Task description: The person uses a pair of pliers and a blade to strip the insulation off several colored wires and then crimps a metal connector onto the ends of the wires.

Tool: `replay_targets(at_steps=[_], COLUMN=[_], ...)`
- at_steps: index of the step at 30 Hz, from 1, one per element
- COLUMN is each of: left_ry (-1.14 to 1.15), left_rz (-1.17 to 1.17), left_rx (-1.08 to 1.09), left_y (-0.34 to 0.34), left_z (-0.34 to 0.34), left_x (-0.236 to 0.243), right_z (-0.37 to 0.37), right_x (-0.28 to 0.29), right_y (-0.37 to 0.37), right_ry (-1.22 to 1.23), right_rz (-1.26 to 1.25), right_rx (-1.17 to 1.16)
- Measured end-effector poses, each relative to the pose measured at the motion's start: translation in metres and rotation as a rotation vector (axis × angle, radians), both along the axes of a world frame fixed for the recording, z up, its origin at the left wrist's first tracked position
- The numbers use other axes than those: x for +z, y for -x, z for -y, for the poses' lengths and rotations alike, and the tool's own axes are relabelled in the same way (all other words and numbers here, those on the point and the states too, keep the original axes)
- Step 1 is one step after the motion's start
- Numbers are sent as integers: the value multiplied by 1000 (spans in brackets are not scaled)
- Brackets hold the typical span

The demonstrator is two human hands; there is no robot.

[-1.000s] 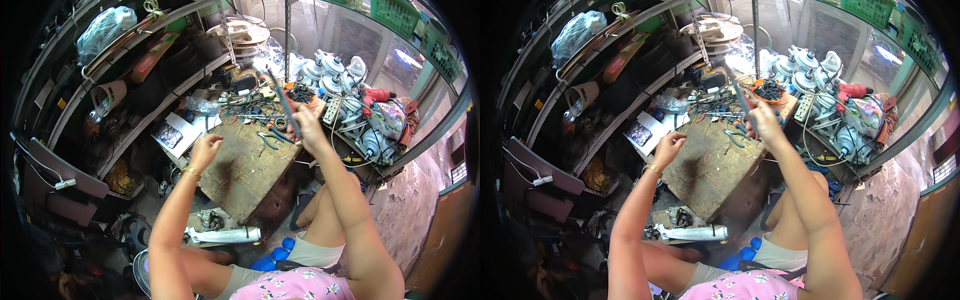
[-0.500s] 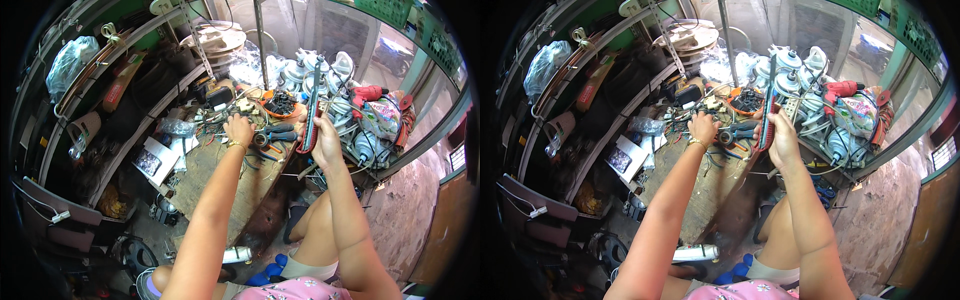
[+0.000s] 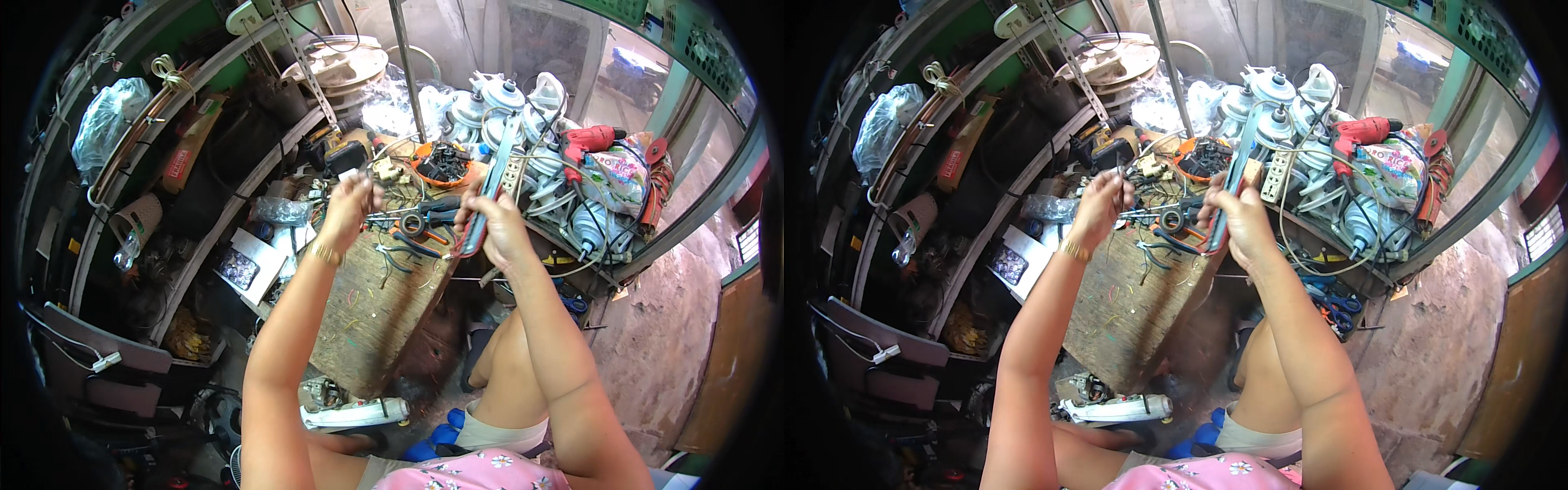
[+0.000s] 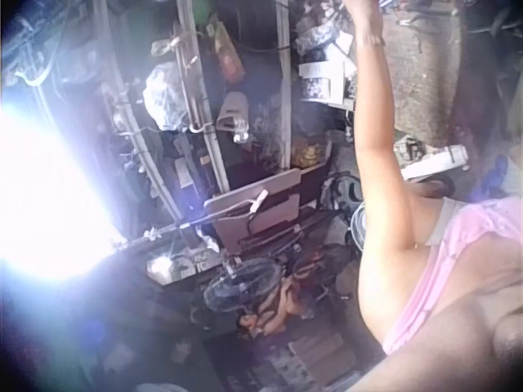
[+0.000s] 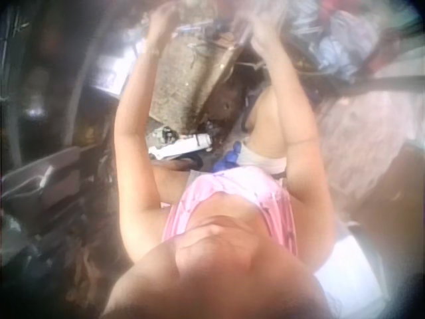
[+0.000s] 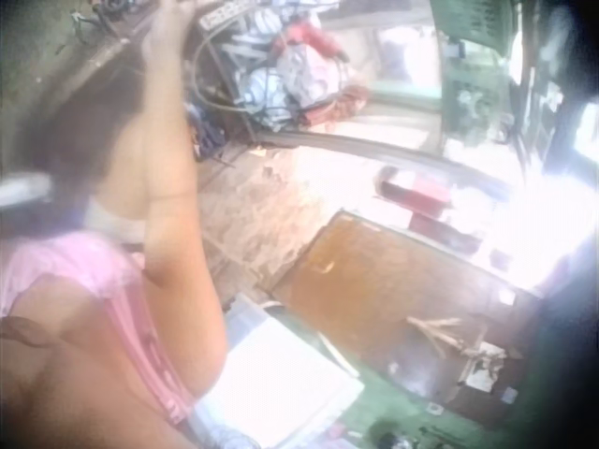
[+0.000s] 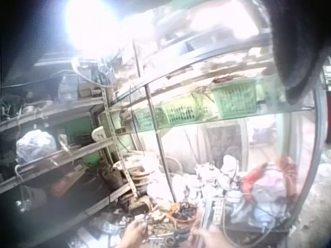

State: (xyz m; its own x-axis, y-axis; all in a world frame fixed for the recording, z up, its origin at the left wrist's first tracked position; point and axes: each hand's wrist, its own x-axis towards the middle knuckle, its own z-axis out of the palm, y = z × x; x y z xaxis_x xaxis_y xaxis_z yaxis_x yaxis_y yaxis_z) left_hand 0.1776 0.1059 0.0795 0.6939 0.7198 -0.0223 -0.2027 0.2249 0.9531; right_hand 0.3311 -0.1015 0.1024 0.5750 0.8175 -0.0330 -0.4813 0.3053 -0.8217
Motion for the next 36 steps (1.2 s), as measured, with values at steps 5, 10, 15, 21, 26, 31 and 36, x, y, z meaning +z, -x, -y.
replay_targets(at_steps=[5, 10, 15, 21, 26, 31, 36], left_ry=[-26, -254, -263, 222, 258, 323, 257], left_rz=[-130, -160, -199, -35, -140, -27, -2], left_rx=[-55, 21, -56, 83, 288, 368, 386], left_y=[72, 140, 187, 207, 236, 257, 265], left_z=[99, 160, 191, 209, 194, 180, 176], left_x=[19, 18, 8, -17, -28, -24, -19], right_z=[-9, -5, -1, 13, -8, -27, -70], right_x=[-7, -8, -13, -58, -95, -119, -124], right_y=[46, 105, 139, 199, 207, 199, 142], right_ry=[106, 185, 180, 122, 353, 435, 496], right_rz=[88, -72, -170, 478, 1010, 1482, 1742], right_rx=[395, 536, 630, 554, 532, 428, 84])
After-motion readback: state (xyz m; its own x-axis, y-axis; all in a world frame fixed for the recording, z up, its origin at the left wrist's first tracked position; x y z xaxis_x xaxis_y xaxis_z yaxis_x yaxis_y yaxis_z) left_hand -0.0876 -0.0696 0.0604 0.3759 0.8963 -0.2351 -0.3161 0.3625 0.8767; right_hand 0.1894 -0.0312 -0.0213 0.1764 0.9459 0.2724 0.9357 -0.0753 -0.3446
